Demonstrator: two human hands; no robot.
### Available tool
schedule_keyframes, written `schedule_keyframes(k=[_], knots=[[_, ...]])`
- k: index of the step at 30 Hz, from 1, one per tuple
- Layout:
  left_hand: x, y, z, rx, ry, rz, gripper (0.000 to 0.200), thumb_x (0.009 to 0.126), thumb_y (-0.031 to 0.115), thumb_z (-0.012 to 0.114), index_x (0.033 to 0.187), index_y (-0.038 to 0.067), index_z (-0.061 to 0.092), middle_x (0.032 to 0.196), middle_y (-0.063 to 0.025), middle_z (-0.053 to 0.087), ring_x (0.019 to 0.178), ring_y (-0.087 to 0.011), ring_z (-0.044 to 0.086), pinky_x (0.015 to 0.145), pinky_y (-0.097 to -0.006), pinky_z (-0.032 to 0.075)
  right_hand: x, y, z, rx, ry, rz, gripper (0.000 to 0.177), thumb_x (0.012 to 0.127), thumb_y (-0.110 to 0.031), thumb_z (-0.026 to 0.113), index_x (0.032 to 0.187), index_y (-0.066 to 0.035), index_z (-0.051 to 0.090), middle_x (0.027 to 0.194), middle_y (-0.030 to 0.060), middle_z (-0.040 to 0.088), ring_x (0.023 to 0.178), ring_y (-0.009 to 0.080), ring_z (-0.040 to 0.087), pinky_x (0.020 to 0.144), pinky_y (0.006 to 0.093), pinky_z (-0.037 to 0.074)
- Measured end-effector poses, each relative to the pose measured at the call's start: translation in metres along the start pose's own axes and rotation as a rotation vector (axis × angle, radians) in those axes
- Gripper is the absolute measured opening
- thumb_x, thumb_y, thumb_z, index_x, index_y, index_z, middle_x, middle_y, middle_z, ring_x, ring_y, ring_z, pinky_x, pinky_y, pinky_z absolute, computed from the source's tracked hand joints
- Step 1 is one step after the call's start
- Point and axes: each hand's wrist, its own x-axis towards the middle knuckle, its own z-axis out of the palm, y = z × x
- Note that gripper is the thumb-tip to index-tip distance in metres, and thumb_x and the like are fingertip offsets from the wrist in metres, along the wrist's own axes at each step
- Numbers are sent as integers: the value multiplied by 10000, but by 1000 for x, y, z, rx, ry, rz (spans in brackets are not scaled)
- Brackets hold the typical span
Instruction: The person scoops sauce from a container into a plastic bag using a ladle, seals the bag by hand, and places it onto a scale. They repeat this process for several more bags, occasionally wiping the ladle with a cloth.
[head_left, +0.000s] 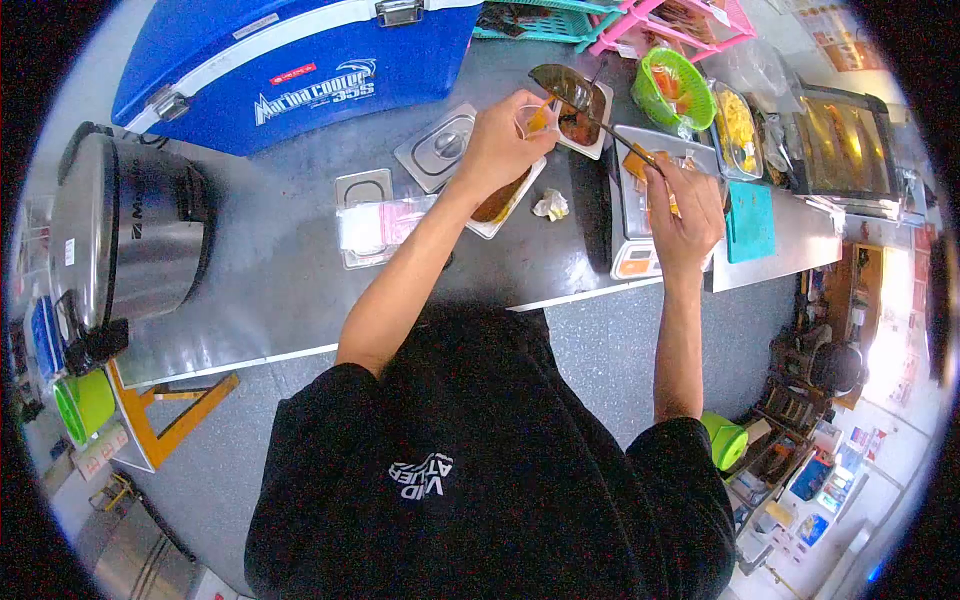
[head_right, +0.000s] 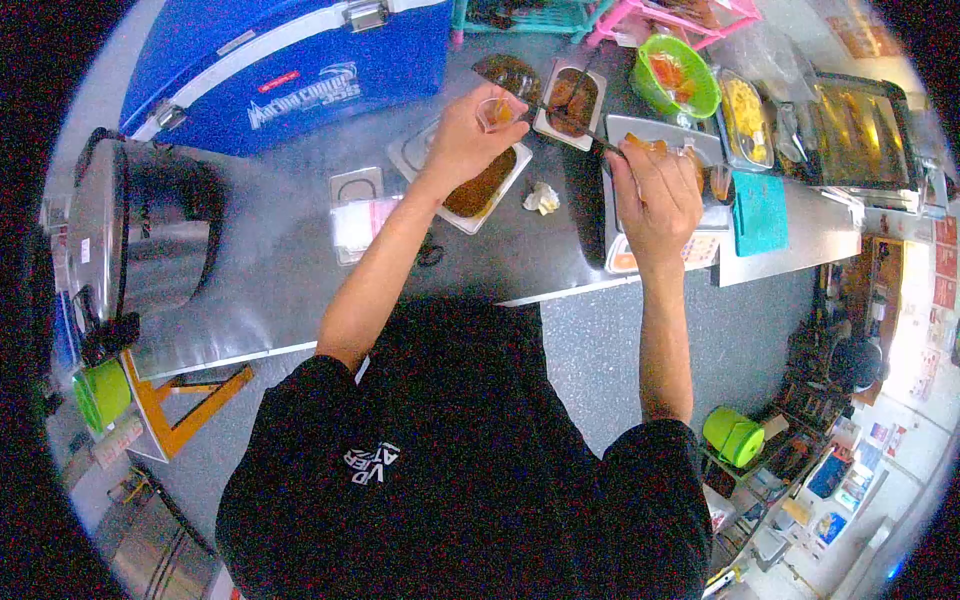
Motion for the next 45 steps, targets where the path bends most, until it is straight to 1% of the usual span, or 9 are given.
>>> schedule_keyframes(k=[2, 8, 14, 20, 32, 35, 38, 41, 45], knots=[[2, -11, 3, -43, 54, 45, 314, 751, 221, 774, 972, 31, 657, 782, -119, 699, 656, -192, 651, 632, -326, 502, -1, 1, 2, 7, -10, -13, 229, 707, -30, 816, 915, -44, 720, 829, 75, 695, 740, 236, 647, 675, 343, 494], [-7, 20, -11, 155, 36, -59, 305, 740, 204, 774, 934, 2, 653, 829, -148, 708, 760, -252, 692, 683, -373, 522, -24, 7, 20, 47, -21, -23, 223, 714, -28, 808, 918, -33, 717, 794, 80, 673, 713, 244, 607, 663, 373, 466], [-3, -18, 4, -82, 69, 109, 283, 741, 180, 766, 954, 33, 649, 873, -129, 718, 772, -241, 689, 691, -361, 520, -29, 5, 20, 51, -75, 69, 205, 747, -42, 790, 937, -27, 716, 782, 90, 664, 703, 258, 599, 658, 364, 466], [0, -49, 8, 4, 74, 86, 279, 751, 146, 760, 985, 45, 647, 892, -96, 727, 661, -197, 646, 644, -333, 506, -33, -4, 19, 164, -187, 350, 151, 802, -71, 759, 940, -24, 719, 793, 116, 666, 685, 257, 607, 647, 356, 478], [-15, -43, 0, 101, 79, 57, 273, 761, 154, 755, 982, 40, 641, 827, -85, 714, 605, -169, 616, 610, -324, 498, -38, -5, 24, 314, -207, 501, 165, 851, -122, 733, 958, 3, 722, 779, 118, 674, 672, 217, 638, 640, 309, 490], [-16, -39, -6, 182, 74, 19, 240, 784, 120, 746, 986, 43, 642, 853, -79, 712, 700, -154, 648, 663, -313, 513, -44, -2, 28, 455, -176, 643, 166, 855, -128, 729, 956, 4, 724, 798, 118, 692, 682, 213, 647, 655, 293, 498], [-25, -39, -15, -129, 126, 49, 187, 838, 55, 701, 1013, 41, 637, 925, -70, 707, 854, -145, 664, 755, -299, 529, -51, 3, 30, 449, -142, 696, 184, 862, -153, 722, 967, -2, 728, 850, 129, 715, 724, 225, 673, 685, 300, 515], [-43, -11, -46, -259, 131, 49, 238, 866, 52, 687, 1092, 36, 613, 1056, -88, 691, 1014, -214, 653, 893, -332, 529, -73, 21, 37, 371, -344, 691, 206, 862, -182, 723, 978, -13, 733, 900, 155, 723, 775, 246, 698, 717, 323, 531], [-57, 28, -91, -513, -149, -167, 392, 865, 39, 677, 1240, 30, 565, 1050, -117, 684, 1017, -205, 648, 931, -325, 504, -85, 19, 58, 258, -636, 497, 211, 848, -221, 703, 914, -22, 732, 847, 156, 706, 765, 333, 677, 705, 393, 529]])
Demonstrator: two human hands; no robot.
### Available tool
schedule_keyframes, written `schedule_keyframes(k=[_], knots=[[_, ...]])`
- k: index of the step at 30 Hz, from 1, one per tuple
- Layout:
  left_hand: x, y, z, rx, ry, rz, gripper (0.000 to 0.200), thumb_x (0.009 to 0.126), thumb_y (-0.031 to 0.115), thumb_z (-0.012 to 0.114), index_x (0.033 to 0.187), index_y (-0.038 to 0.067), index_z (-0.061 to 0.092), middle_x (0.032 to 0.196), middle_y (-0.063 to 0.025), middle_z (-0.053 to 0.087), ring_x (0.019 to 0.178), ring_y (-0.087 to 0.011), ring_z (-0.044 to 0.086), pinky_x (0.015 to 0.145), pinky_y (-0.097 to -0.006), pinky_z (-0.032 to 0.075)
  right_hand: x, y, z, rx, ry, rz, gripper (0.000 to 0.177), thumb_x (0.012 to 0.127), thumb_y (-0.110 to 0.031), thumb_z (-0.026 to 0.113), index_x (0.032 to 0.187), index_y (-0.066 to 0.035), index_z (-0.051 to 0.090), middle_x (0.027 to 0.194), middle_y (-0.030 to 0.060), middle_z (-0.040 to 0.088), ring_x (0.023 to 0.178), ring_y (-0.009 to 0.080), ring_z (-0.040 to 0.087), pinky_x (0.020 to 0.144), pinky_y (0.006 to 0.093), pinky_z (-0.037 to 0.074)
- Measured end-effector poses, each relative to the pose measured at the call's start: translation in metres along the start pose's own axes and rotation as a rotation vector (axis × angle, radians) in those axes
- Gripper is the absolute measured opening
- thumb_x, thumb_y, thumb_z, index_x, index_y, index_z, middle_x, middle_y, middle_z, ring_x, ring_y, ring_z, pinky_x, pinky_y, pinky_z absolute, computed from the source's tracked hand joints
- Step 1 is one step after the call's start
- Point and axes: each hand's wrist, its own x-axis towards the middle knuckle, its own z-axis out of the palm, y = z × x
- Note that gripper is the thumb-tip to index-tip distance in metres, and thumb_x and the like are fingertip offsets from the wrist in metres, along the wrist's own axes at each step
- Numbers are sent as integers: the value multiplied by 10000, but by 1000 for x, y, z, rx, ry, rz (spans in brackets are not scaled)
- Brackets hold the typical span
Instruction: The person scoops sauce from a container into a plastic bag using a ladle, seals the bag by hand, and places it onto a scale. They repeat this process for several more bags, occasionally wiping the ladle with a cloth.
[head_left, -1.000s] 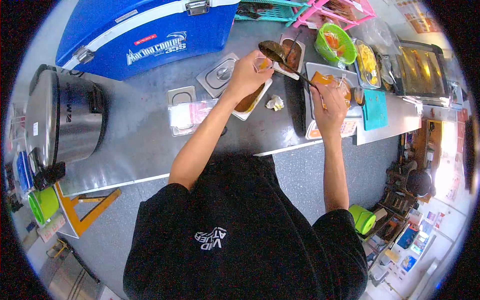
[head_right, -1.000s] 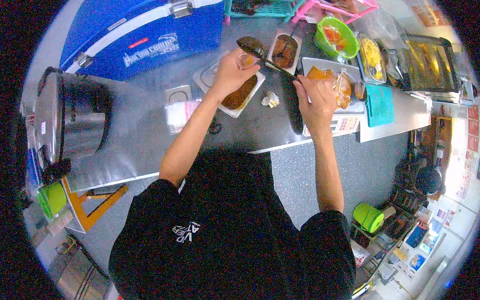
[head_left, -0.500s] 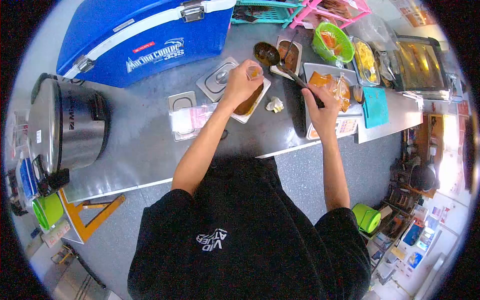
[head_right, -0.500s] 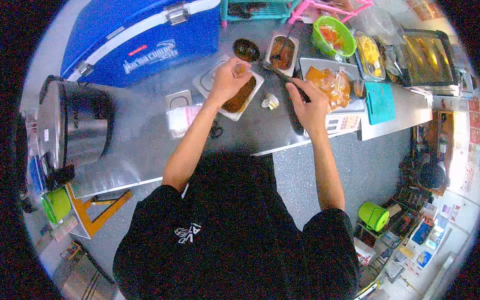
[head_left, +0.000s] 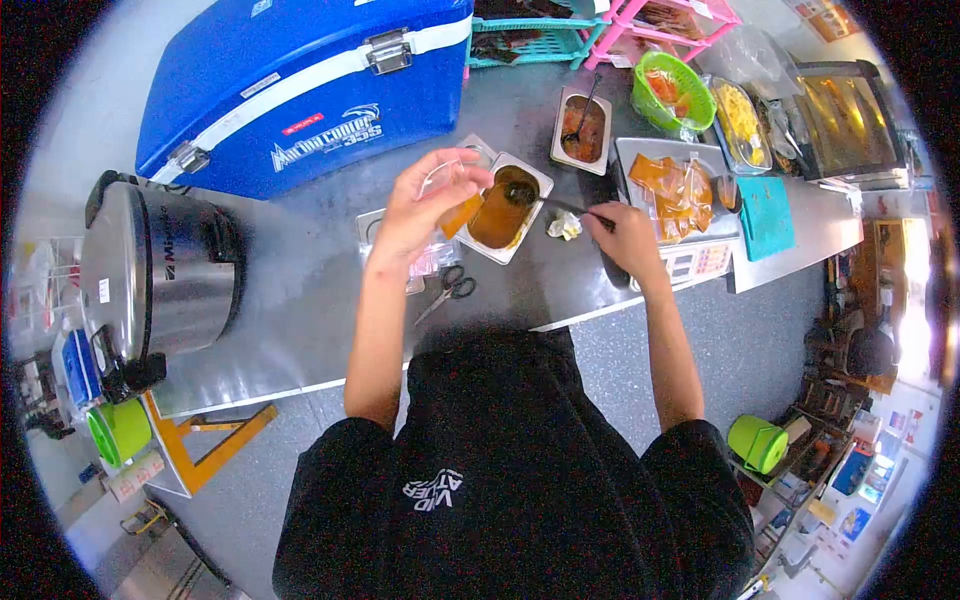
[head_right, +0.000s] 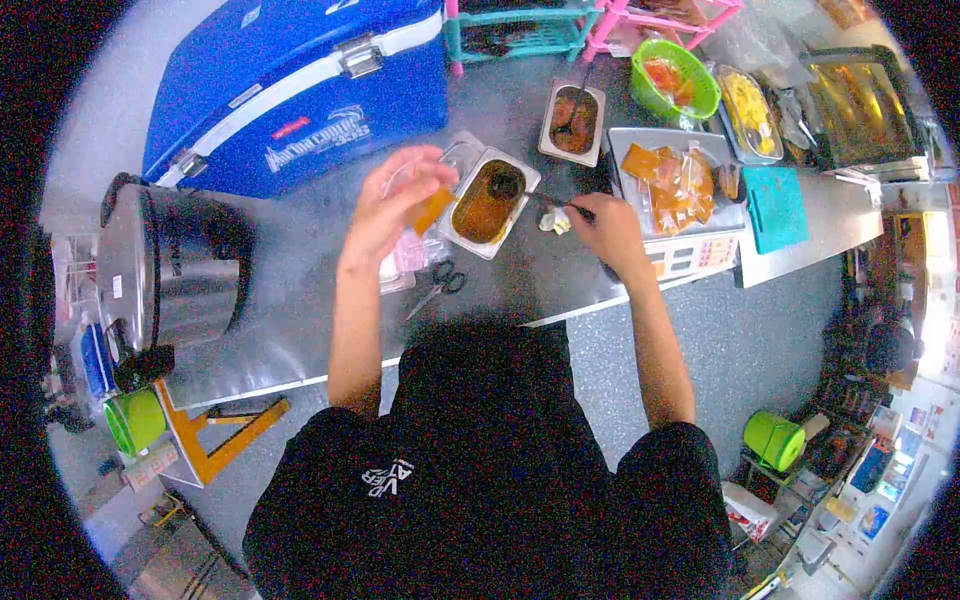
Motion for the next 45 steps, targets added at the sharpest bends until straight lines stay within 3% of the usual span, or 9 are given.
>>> schedule_keyframes(k=[4, 7, 14, 23, 35, 38, 39, 42, 45], knots=[[0, 28, 0, -55, -243, -147, 609, 847, 35, 689, 1407, 49, 449, 1019, -123, 686, 1007, -209, 647, 942, -327, 490, 29, -38, -4, -186, 98, -324, 236, 861, -181, 699, 1027, -14, 712, 863, 136, 664, 793, 276, 657, 716, 366, 512], [3, 40, 8, 1, -335, -155, 704, 832, 21, 694, 1463, 62, 385, 1075, -116, 669, 1021, -204, 637, 959, -335, 484, 45, -93, -31, 353, -12, -212, 244, 867, -159, 701, 1063, -15, 701, 851, 93, 641, 798, 193, 626, 719, 316, 491], [6, 54, 29, 56, -340, -19, 704, 822, -13, 676, 1458, 70, 387, 1357, -77, 522, 1171, -177, 571, 993, -357, 472, 57, -136, -47, 517, -111, -326, 160, 887, -122, 684, 984, 6, 686, 844, 55, 627, 741, 111, 580, 670, 257, 456], [-16, 50, 59, -28, -11, 102, 429, 946, 25, 613, 1344, 11, 454, 1130, -174, 694, 1064, -181, 651, 929, -299, 502, 38, -139, -62, 852, 88, -134, 128, 921, -109, 634, 962, 12, 647, 833, 41, 644, 745, 89, 590, 661, 256, 473], [-22, 52, 89, 139, 229, 394, 765, 894, -12, 670, 1492, 29, 195, 993, -193, 724, 935, -200, 698, 878, -311, 525, 9, -145, -65, 737, 225, -25, 129, 900, -112, 665, 913, 16, 658, 800, 60, 658, 719, 103, 598, 650, 265, 482], [-24, 46, 92, 102, 85, 449, 977, 827, -38, 734, 1526, 47, 58, 933, -180, 728, 887, -213, 709, 867, -321, 531, -5, -139, -59, 629, 283, -150, 97, 875, -84, 662, 897, 11, 657, 842, 121, 672, 763, 194, 657, 677, 321, 508], [-26, 42, 92, 156, 40, 392, 1115, 774, -68, 764, 1533, 63, -42, 893, -170, 727, 831, -214, 716, 832, -318, 546, -12, -144, -60, 642, 265, -138, 82, 872, -74, 652, 898, 3, 654, 848, 138, 667, 770, 240, 668, 683, 343, 514], [-35, 31, 95, 170, 26, 269, 1088, 780, -81, 746, 1533, 52, -28, 893, -168, 727, 808, -210, 718, 794, -309, 558, -31, -141, -59, 620, 200, -54, 74, 881, -73, 651, 887, 1, 649, 834, 137, 653, 749, 259, 653, 668, 349, 506], [-43, 20, 99, 184, 15, 242, 1105, 782, -89, 734, 1535, 36, -64, 878, -163, 730, 809, -206, 719, 781, -306, 564, -51, -133, -55, 602, 166, -4, 83, 885, -46, 661, 926, 26, 647, 838, 96, 632, 755, 162, 611, 683, 287, 482]])
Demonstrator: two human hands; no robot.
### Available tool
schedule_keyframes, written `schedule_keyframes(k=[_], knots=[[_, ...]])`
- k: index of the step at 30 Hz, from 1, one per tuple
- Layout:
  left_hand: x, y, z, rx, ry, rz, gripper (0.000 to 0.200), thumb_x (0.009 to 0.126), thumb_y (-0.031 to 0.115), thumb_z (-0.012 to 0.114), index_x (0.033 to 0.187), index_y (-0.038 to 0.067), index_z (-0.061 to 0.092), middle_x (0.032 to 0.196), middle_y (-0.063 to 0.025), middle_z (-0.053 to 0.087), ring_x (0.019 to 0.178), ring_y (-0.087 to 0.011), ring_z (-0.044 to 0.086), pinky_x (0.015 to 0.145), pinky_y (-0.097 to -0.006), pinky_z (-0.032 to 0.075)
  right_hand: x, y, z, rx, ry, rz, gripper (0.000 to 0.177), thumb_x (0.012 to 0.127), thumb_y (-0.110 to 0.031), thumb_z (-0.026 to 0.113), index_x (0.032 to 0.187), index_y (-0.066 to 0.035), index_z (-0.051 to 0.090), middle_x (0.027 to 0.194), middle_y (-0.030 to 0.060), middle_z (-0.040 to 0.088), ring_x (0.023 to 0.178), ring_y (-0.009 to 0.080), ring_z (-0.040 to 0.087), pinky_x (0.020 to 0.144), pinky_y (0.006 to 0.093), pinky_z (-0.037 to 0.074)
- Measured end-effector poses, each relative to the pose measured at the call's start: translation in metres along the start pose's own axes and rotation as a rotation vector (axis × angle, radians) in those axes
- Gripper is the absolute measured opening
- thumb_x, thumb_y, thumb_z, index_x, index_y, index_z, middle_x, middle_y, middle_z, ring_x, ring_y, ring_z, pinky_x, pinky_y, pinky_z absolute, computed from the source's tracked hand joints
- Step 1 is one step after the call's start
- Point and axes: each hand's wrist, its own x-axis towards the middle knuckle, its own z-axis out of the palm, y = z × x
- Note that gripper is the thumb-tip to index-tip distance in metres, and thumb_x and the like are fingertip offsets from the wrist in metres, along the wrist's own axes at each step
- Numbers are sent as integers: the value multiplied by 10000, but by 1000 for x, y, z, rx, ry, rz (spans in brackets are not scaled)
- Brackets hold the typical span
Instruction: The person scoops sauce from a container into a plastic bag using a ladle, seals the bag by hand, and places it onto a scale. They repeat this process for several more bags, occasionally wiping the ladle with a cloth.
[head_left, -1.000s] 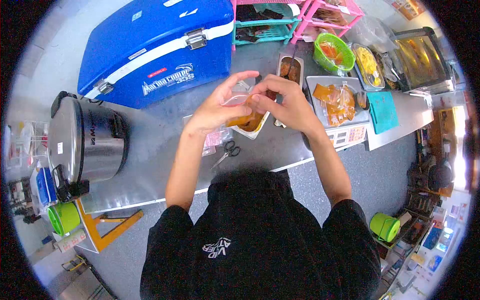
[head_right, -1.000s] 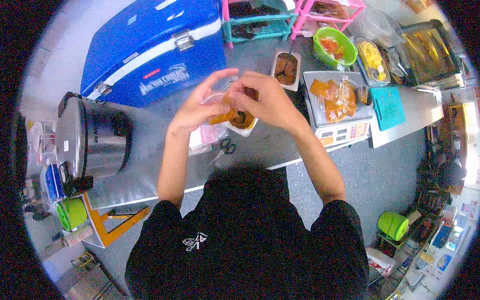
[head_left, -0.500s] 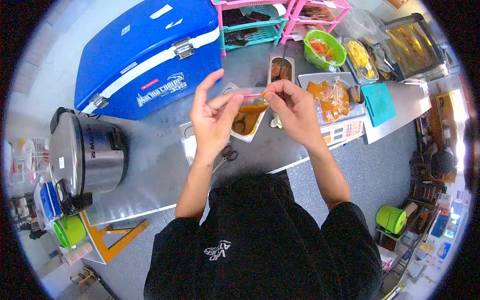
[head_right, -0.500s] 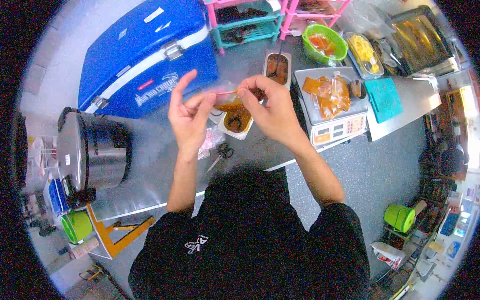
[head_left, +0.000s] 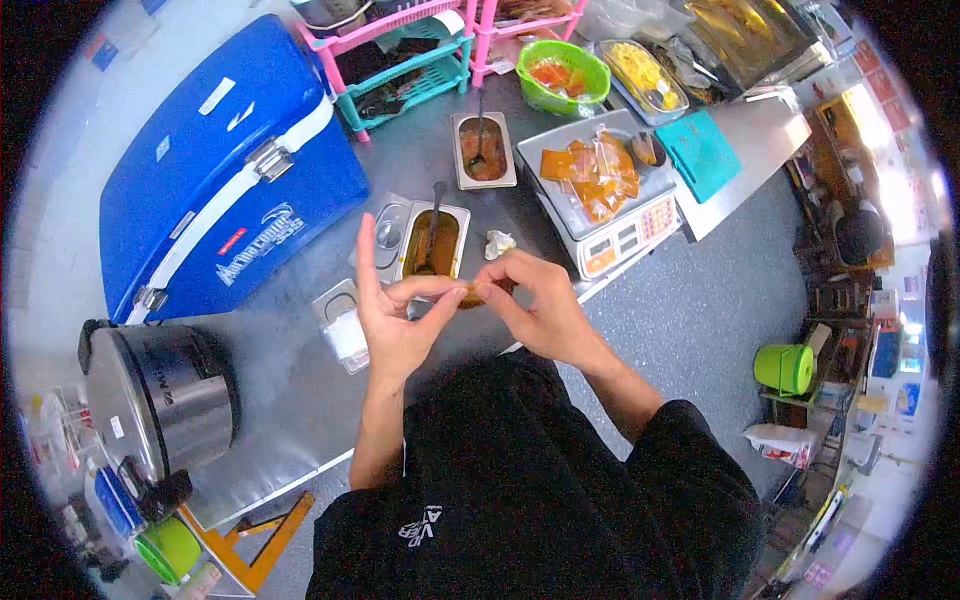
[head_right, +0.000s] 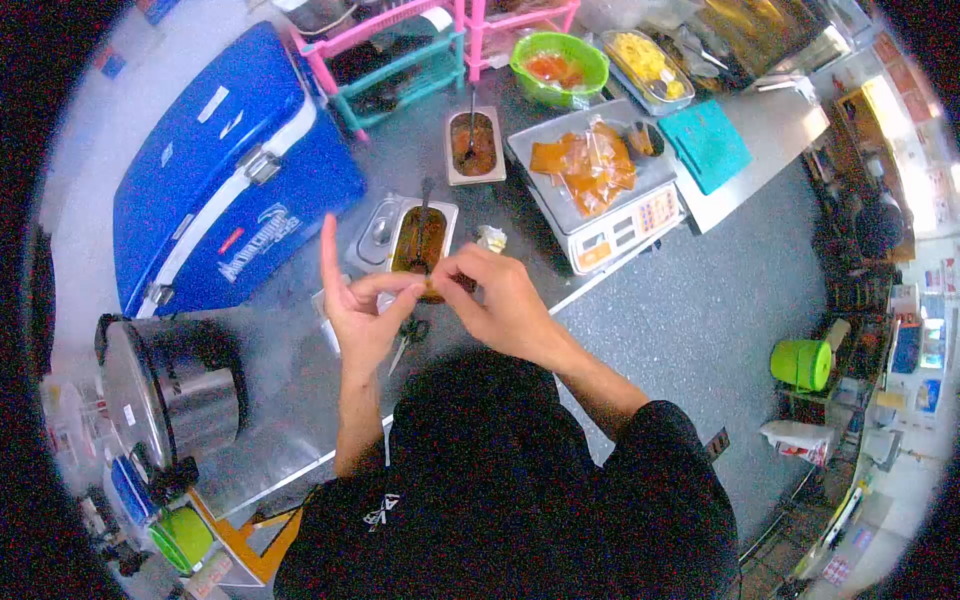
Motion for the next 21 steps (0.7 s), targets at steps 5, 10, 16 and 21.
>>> schedule_keyframes(k=[5, 10, 16, 21], knots=[[-10, -26, -2, -74, 32, -36, 1124, 788, -90, 735, 1540, 47, -88, 887, -153, 734, 805, -192, 716, 814, -309, 553, -23, 18, -5, 49, 62, 126, 88, 899, -55, 653, 937, 24, 650, 857, 72, 640, 778, 120, 597, 693, 277, 481], [-17, -55, -40, -15, 295, -100, 998, 847, -58, 697, 1554, 68, 5, 933, -138, 725, 867, -181, 696, 857, -309, 528, -10, 50, -14, -6, 110, 136, 91, 929, -92, 627, 941, -6, 654, 851, 22, 633, 781, 82, 579, 684, 245, 464], [-117, -107, -164, 435, 677, -127, 626, 917, 16, 649, 1466, 14, 347, 1027, -133, 677, 963, -185, 644, 908, -306, 493, 53, 120, -54, 407, 342, 214, 103, 956, -117, 598, 952, -28, 650, 842, 31, 645, 747, 85, 598, 694, 246, 492], [-307, -189, -266, 1260, 1551, -433, 739, 882, 431, 695, 1384, -50, 442, 1172, -195, 608, 1050, -311, 597, 948, -407, 474, 64, 267, -77, 668, 752, 223, 207, 952, -185, 640, 1072, -16, 628, 919, 54, 670, 820, 130, 626, 731, 270, 516]])
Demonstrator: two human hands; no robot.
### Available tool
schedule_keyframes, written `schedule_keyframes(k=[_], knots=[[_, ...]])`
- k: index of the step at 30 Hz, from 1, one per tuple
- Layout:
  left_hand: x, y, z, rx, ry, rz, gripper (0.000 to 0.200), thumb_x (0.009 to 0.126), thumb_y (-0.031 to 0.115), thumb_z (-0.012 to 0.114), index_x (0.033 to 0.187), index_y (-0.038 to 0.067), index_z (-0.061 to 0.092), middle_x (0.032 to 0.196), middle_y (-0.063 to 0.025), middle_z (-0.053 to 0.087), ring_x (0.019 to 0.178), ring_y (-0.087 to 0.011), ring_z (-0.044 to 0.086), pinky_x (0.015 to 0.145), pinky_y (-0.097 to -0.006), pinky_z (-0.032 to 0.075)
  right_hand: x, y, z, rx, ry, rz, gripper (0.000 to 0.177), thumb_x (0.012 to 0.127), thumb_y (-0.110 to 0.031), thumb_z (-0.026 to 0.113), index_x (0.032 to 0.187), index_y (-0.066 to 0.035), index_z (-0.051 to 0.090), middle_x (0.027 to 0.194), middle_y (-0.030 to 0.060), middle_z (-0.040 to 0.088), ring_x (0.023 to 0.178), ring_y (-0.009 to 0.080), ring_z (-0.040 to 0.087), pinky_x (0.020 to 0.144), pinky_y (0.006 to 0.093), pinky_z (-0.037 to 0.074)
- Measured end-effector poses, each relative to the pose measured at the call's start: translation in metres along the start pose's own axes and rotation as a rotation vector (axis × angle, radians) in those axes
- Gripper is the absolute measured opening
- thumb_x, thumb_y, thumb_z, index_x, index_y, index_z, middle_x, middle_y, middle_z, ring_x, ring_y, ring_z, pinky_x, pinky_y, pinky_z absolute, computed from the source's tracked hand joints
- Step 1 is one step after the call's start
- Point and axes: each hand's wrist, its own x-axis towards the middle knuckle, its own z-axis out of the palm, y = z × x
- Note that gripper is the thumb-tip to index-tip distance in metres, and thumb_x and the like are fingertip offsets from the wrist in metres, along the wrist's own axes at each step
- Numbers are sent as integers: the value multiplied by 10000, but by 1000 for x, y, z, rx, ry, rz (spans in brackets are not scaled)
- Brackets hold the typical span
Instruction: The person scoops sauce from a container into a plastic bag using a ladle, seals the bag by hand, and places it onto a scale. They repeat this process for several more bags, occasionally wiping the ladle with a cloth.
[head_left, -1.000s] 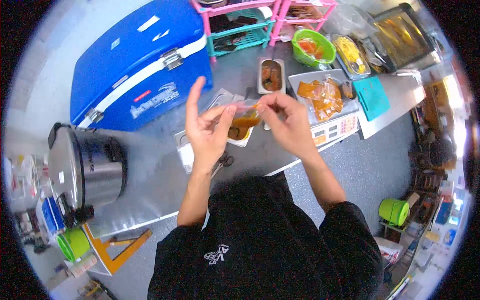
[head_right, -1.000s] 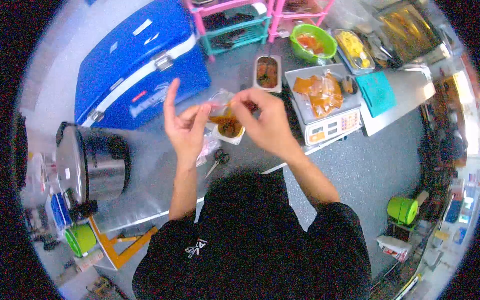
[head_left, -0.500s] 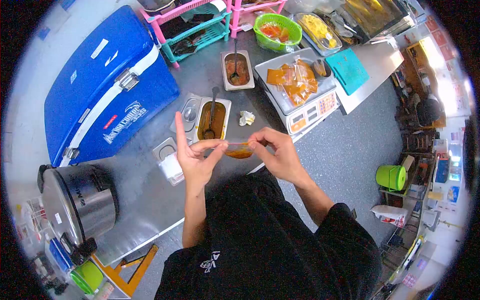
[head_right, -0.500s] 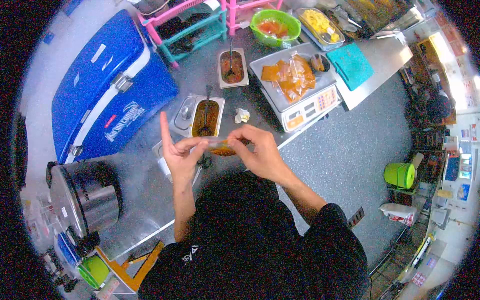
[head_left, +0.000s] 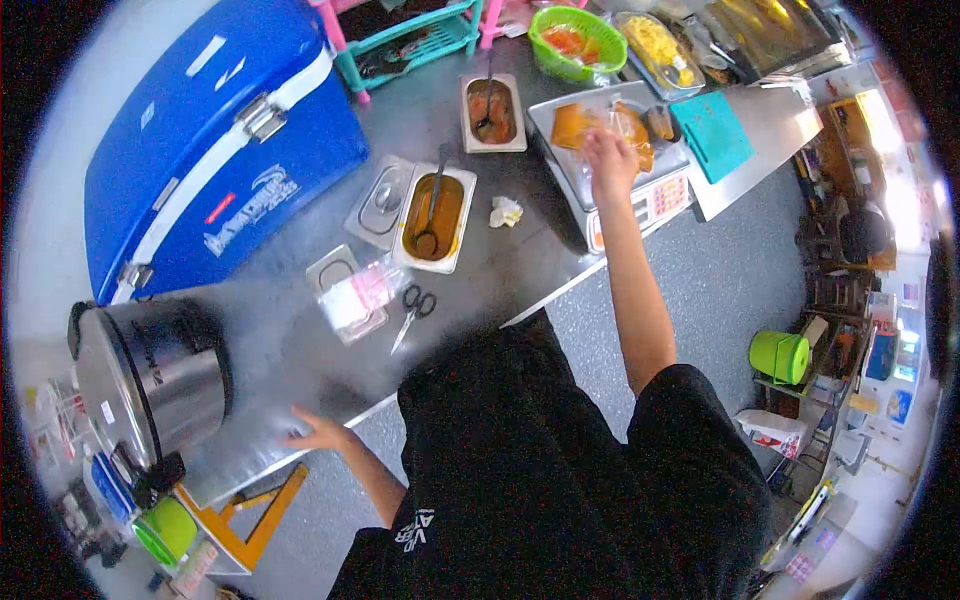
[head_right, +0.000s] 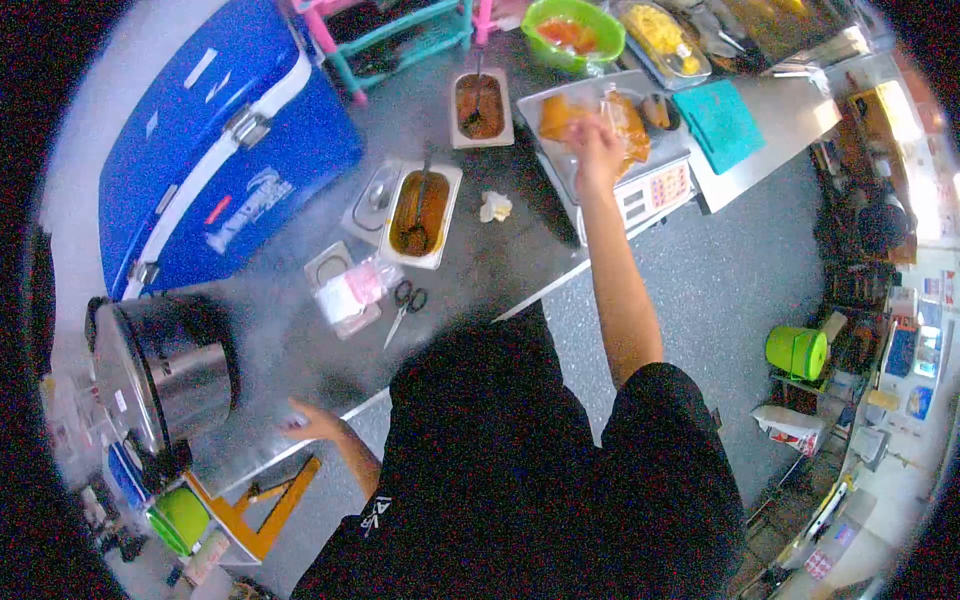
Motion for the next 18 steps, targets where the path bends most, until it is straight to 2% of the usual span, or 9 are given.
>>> schedule_keyframes(k=[1, 2, 4, 7, 10, 11, 13, 15, 18], knots=[[-1, -40, 6, 225, 198, -128, 800, 867, 511, 689, 1378, -53, 446, 1199, -205, 595, 1061, -341, 588, 960, -424, 469, 2, 16, -15, 78, 68, 33, 220, 952, -191, 642, 1086, -18, 621, 945, 60, 668, 841, 130, 624, 737, 272, 517], [-10, -47, -3, 163, 182, -325, 807, 864, 542, 634, 1397, -27, 427, 1258, -197, 541, 1122, -345, 530, 996, -445, 412, 3, 26, -21, 155, 130, 69, 233, 952, -197, 643, 1099, -20, 615, 971, 66, 665, 861, 130, 621, 742, 274, 519], [-35, -3, -34, -674, -326, -1001, 827, 860, 604, 524, 1434, 24, 389, 1375, -181, 434, 1243, -353, 412, 1067, -485, 299, -24, 26, -20, 50, 126, 103, 247, 953, -198, 641, 1117, -17, 604, 1001, 70, 655, 893, 137, 617, 742, 276, 521], [-38, 44, -55, -961, -522, -1333, 872, 854, 696, 359, 1490, 101, 332, 1552, -158, 273, 1426, -365, 235, 1174, -546, 130, -90, 17, 4, -169, 8, 140, 236, 959, -218, 642, 1071, -10, 630, 880, 51, 647, 775, 111, 604, 671, 256, 503], [-40, 46, -62, -882, -555, -1161, 794, 907, 632, 344, 1482, 84, 336, 1533, -144, 298, 1408, -336, 277, 1179, -510, 134, -143, 26, 22, -462, -214, 23, 193, 958, -211, 640, 993, -23, 668, 741, 17, 630, 631, 73, 558, 583, 236, 465], [-51, 46, -59, -948, -576, -795, 676, 960, 475, 460, 1465, 41, 339, 1500, -154, 338, 1388, -328, 297, 1173, -466, 177, -159, 36, 22, -548, -287, 13, 159, 946, -180, 641, 961, -28, 684, 725, 4, 631, 631, 82, 569, 570, 250, 467], [-70, 104, -60, -403, -303, -15, 596, 943, 279, 612, 1417, -13, 400, 1446, -168, 432, 1354, -314, 371, 1139, -430, 272, -191, 59, 27, -711, -429, 25, 144, 921, -160, 657, 915, -21, 694, 716, 33, 649, 630, 98, 584, 567, 274, 478], [-67, 157, -49, -330, -656, 552, 607, 865, 204, 731, 1366, -16, 468, 1357, -192, 523, 1288, -328, 465, 1097, -436, 340, -218, 56, 51, -793, -550, -10, 169, 895, -170, 696, 866, -5, 678, 717, 76, 665, 617, 120, 601, 573, 299, 490], [-94, 205, 13, -384, -844, 850, 430, 782, 189, 772, 1158, 18, 654, 1240, -179, 584, 1155, -342, 545, 1013, -445, 406, -238, 32, 83, -827, -767, 26, 201, 872, -183, 727, 816, -3, 654, 717, 110, 666, 599, 143, 608, 568, 310, 490]])
